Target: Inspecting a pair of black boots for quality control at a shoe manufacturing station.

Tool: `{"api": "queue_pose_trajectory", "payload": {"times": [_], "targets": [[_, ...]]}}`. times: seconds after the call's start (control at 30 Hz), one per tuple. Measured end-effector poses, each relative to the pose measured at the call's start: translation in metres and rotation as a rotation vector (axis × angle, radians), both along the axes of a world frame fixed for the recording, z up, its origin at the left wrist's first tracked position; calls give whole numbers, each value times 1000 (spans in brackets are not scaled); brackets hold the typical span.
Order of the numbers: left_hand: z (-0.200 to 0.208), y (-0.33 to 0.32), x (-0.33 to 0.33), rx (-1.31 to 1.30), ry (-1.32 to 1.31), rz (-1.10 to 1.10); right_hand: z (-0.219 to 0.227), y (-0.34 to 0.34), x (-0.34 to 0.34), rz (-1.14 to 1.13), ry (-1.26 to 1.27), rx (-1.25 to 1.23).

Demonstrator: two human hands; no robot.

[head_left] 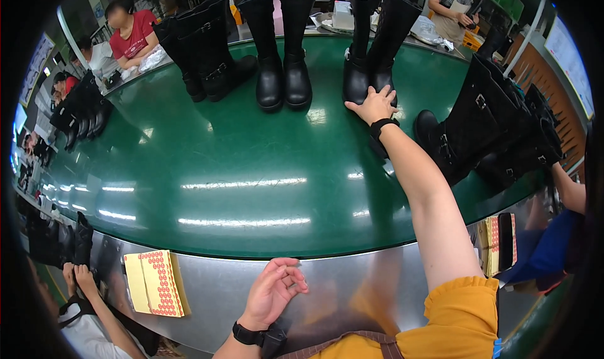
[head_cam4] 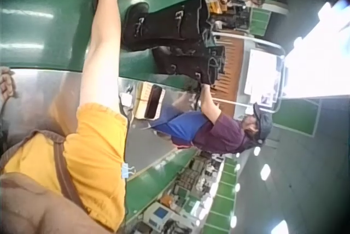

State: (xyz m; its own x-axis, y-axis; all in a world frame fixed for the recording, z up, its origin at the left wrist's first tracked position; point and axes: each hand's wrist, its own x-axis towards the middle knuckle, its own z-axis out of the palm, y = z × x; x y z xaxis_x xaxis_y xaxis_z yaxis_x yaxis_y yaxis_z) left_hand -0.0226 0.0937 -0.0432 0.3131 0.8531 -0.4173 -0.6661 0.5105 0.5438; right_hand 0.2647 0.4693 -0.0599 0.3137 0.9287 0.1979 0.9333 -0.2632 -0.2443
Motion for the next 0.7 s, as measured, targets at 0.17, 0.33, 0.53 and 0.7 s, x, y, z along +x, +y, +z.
{"api": "queue_pose_trajectory", "payload": {"times": [0.17, 0.33, 0.53, 0.7], "targets": [[2, 2, 0, 42, -17, -23, 1, -10, 12, 74, 45, -74], [0, -1, 1, 39, -16, -10, 21, -17, 29, 160, -89, 13], [-3, -2, 2, 33, -6, -7, 17, -4, -1, 103, -29, -34], [-3, -1, 2, 6, -10, -6, 3, 16, -17, -3, -61, -144]]}}
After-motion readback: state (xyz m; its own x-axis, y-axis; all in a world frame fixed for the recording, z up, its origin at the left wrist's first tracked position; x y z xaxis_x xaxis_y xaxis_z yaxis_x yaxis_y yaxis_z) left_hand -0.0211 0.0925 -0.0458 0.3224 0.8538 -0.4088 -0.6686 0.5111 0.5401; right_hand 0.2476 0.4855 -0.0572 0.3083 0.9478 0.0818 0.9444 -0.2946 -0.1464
